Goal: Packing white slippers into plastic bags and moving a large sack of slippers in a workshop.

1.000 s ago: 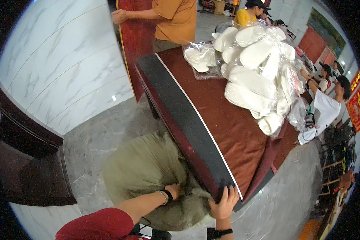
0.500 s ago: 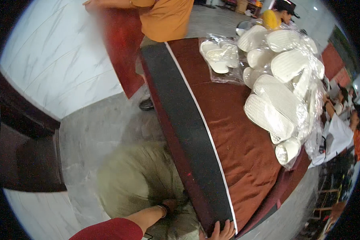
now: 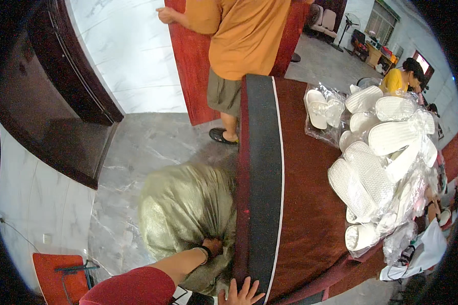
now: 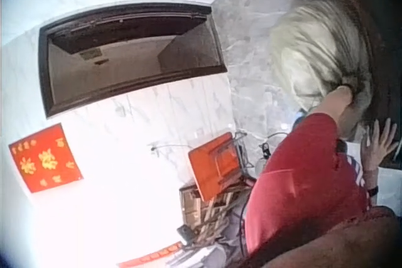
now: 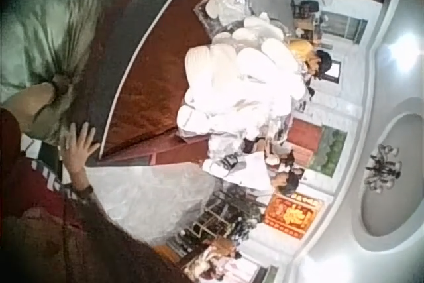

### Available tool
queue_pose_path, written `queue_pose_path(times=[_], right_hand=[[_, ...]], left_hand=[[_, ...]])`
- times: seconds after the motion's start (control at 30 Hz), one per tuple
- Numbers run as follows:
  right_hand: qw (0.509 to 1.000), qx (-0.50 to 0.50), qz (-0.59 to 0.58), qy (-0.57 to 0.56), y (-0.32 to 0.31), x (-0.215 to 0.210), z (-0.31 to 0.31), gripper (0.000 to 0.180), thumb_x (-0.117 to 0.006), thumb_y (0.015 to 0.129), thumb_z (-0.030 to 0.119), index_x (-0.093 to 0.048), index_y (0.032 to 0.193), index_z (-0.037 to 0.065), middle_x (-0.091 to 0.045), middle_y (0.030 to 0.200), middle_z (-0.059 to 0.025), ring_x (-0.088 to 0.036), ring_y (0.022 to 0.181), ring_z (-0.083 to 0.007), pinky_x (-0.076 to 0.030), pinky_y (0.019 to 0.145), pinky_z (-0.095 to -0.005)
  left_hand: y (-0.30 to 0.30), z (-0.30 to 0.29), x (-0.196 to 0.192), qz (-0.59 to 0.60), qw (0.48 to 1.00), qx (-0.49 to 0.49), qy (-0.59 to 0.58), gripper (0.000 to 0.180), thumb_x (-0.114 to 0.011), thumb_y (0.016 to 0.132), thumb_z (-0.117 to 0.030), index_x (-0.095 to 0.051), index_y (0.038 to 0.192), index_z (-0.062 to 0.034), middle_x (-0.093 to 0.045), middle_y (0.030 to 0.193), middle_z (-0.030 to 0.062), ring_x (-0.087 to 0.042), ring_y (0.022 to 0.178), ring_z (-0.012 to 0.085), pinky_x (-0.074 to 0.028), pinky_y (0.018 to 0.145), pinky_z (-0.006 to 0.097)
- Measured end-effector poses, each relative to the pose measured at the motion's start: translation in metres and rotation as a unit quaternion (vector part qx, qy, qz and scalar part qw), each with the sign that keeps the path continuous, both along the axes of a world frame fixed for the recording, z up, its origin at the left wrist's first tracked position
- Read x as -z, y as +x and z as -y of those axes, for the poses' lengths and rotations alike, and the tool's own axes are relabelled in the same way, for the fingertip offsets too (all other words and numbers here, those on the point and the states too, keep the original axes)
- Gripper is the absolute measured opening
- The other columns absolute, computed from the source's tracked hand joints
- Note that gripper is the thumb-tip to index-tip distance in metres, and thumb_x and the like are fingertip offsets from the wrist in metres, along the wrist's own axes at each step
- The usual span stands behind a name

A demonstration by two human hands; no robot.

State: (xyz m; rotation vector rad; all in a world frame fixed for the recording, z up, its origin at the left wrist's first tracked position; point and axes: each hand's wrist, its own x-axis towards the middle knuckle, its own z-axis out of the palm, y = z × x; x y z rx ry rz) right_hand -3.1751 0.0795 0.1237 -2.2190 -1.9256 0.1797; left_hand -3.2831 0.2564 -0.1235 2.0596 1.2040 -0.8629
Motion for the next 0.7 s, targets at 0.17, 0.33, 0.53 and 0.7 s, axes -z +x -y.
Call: queue_pose_path(times=[0.17,0.33,0.53,0.7], right_hand=[[1.0,0.005,0.0,0.002,0.009,0.002,0.01,0.049,-0.057,0.079,0.035,-0.053,0.123,0.013,-0.034,0.14,-0.0201,-0.026,0.13,-0.0448,-0.01,0.098,-0.0694],[1.0,0.001,0.009,0.016,0.009,0.008,0.015,0.049,-0.056,0.079,0.033,-0.052,0.124,0.014,-0.035,0.139,-0.0182,-0.025,0.131,-0.0442,-0.011,0.096,-0.0708],[0.997,0.046,-0.022,0.056,0.001,0.01,0.007,0.038,-0.063,0.067,0.021,-0.061,0.105,0.018,-0.047,0.125,-0.0155,-0.035,0.123,-0.044,-0.013,0.094,-0.0712],[0.994,0.046,-0.042,0.09,0.012,-0.003,0.006,0.045,-0.068,0.067,0.024,-0.058,0.11,0.017,-0.045,0.128,-0.0101,-0.038,0.122,-0.0342,-0.031,0.084,-0.0639]], left_hand=[[0.001,-0.012,-0.084,-0.048,0.991,0.099,-0.082,0.055,-0.047,0.092,-0.026,-0.029,0.14,-0.0076,-0.029,0.143,0.012,-0.04,0.124,0.0297,-0.043,0.09,0.048],[-0.003,-0.019,-0.145,0.0,0.962,0.273,-0.008,0.054,-0.051,0.089,-0.02,-0.033,0.137,-0.0033,-0.032,0.139,0.0152,-0.049,0.113,0.0315,-0.046,0.083,0.048],[-0.012,-0.009,-0.186,0.131,0.965,0.186,0.132,0.05,-0.057,0.077,-0.01,-0.044,0.123,0.0056,-0.044,0.121,0.0249,-0.059,0.09,0.0313,-0.046,0.069,0.048],[-0.013,0.002,-0.227,0.266,0.94,0.203,0.057,0.027,-0.058,0.07,-0.009,-0.063,0.096,-0.0018,-0.05,0.11,0.0197,-0.053,0.096,0.0368,-0.045,0.08,0.047]])
